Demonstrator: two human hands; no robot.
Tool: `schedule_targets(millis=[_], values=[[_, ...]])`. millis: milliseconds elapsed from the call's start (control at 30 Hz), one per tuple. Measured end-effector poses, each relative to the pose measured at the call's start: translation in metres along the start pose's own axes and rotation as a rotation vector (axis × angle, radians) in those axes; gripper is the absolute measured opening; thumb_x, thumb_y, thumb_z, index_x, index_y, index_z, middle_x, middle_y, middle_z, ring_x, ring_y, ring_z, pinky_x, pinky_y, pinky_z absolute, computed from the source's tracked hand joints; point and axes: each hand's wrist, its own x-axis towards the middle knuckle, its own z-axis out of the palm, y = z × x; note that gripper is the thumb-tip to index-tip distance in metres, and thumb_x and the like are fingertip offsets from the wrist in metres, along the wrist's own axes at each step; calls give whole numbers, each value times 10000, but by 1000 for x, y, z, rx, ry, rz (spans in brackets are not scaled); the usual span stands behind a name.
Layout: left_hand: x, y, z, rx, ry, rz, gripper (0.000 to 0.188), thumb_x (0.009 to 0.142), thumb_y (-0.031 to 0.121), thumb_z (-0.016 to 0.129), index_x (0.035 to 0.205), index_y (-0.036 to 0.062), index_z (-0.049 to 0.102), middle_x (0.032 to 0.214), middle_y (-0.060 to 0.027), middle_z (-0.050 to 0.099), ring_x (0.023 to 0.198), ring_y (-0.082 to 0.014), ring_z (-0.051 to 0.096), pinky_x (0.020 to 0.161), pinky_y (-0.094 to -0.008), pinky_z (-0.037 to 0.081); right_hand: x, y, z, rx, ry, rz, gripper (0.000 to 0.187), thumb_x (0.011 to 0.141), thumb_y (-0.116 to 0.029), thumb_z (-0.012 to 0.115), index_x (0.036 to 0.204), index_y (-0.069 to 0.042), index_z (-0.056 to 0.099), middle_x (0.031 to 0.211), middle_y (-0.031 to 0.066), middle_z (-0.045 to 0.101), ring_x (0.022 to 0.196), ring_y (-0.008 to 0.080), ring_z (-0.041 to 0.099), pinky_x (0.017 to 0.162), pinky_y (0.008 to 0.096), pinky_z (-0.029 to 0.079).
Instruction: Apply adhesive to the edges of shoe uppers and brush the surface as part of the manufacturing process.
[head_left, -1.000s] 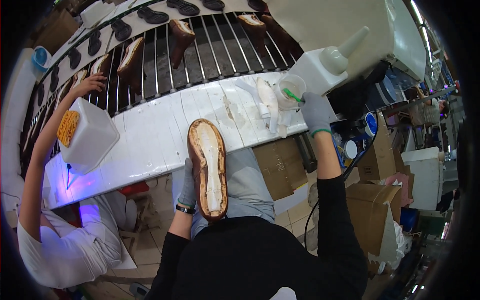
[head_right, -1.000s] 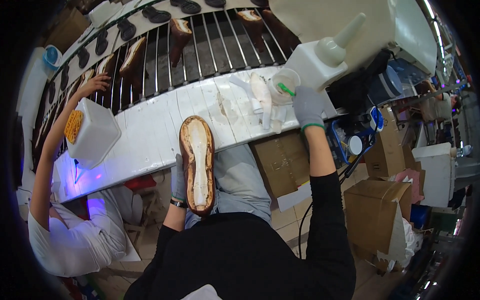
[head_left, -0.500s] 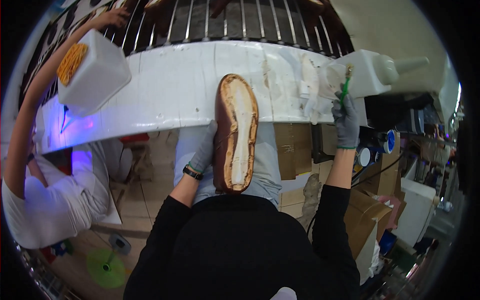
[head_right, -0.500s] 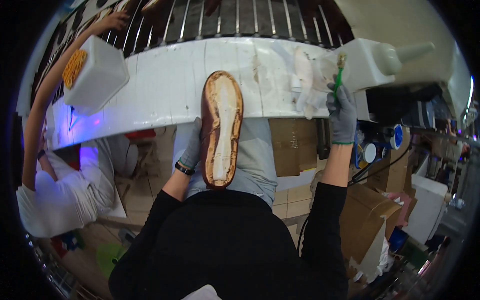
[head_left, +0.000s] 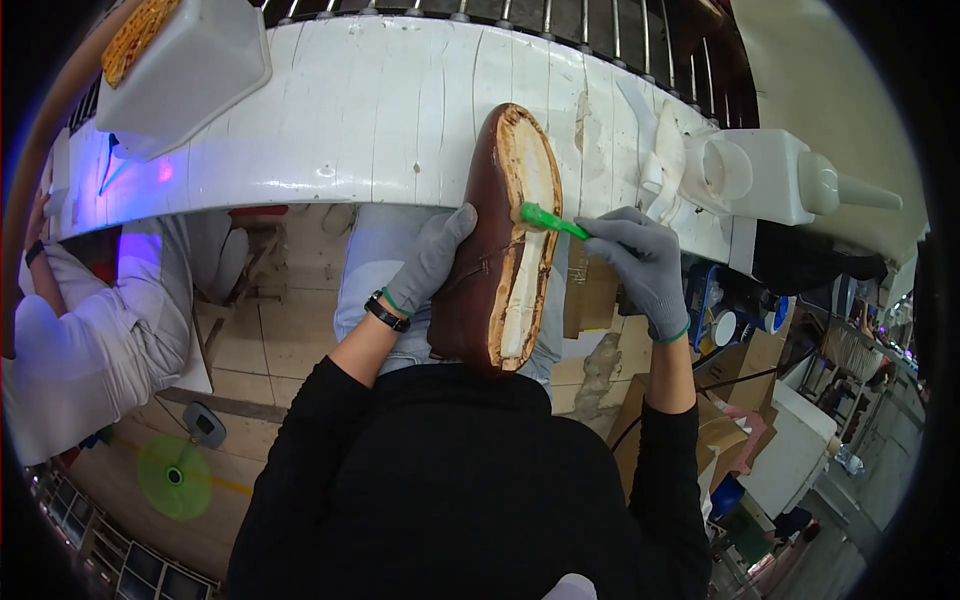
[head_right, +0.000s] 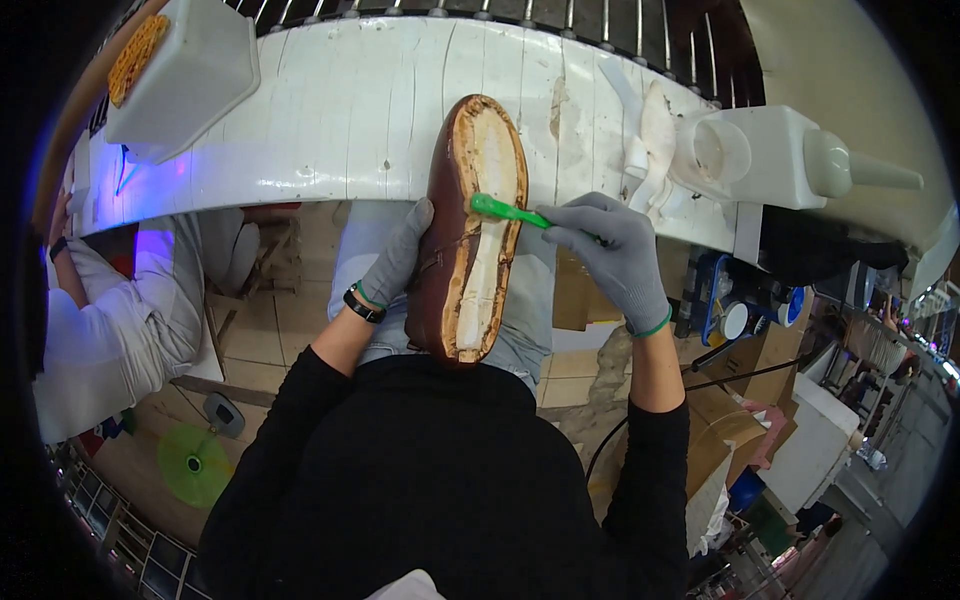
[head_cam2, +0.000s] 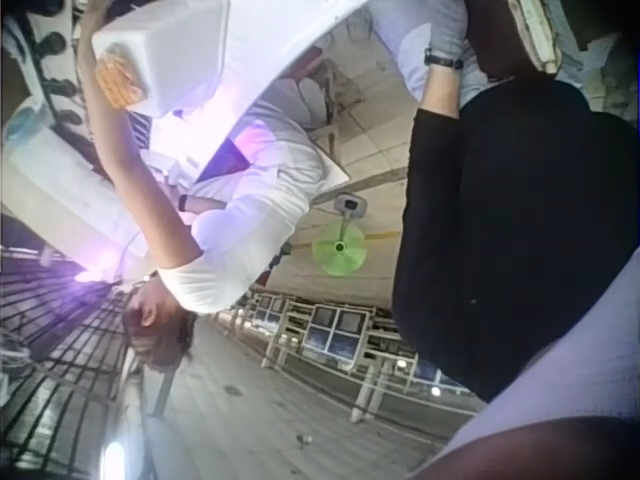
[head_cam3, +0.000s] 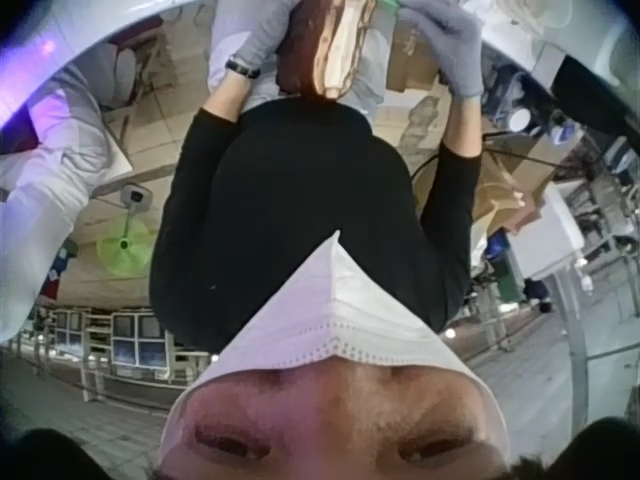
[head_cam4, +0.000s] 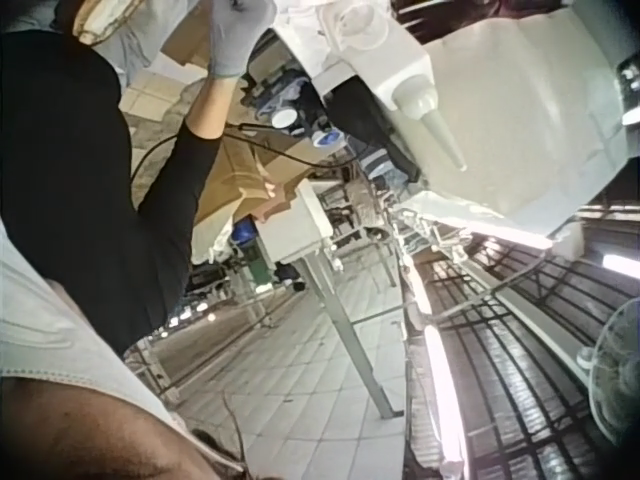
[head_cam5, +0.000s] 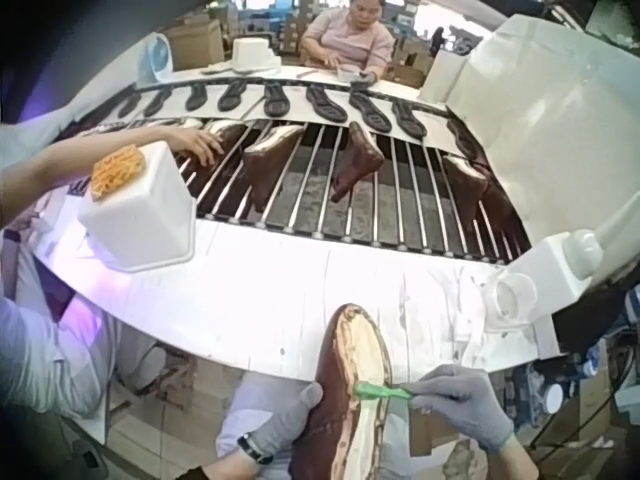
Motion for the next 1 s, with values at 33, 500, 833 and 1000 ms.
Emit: schedule_targets(millis=[33, 500, 833, 1000], values=[[-1, 4, 3, -13, -7, 13, 676, 907, 602, 461, 1037, -43, 614, 936, -90, 644, 840, -142, 573, 772, -290, 458, 5, -5, 1, -31, 9, -14, 232, 773, 0, 679, 1004, 2, 705, 827, 74, 654, 738, 117, 583, 672, 240, 447], [-3, 13, 10, -66, -31, 16, 563, 933, 505, 496, 1023, -36, 624, 944, -76, 644, 833, -120, 569, 774, -272, 457, 97, 20, -8, -287, 173, -53, 211, 795, -257, 708, 920, -89, 737, 763, 57, 678, 621, 104, 550, 587, 263, 431], [-1, 11, 9, -116, -58, 0, 669, 907, 585, 481, 1079, -49, 608, 974, -102, 652, 852, -135, 586, 789, -271, 465, 76, -3, -27, -227, -231, -175, 152, 794, -138, 726, 920, -54, 735, 714, 24, 616, 622, 77, 506, 570, 243, 391], [1, 7, 5, -58, -47, 12, 684, 900, 603, 475, 1064, -47, 615, 963, -107, 653, 851, -141, 587, 793, -275, 464, 49, -18, -28, -229, -269, -134, 142, 771, -111, 731, 894, -41, 726, 702, 32, 600, 599, 96, 502, 568, 254, 395]])
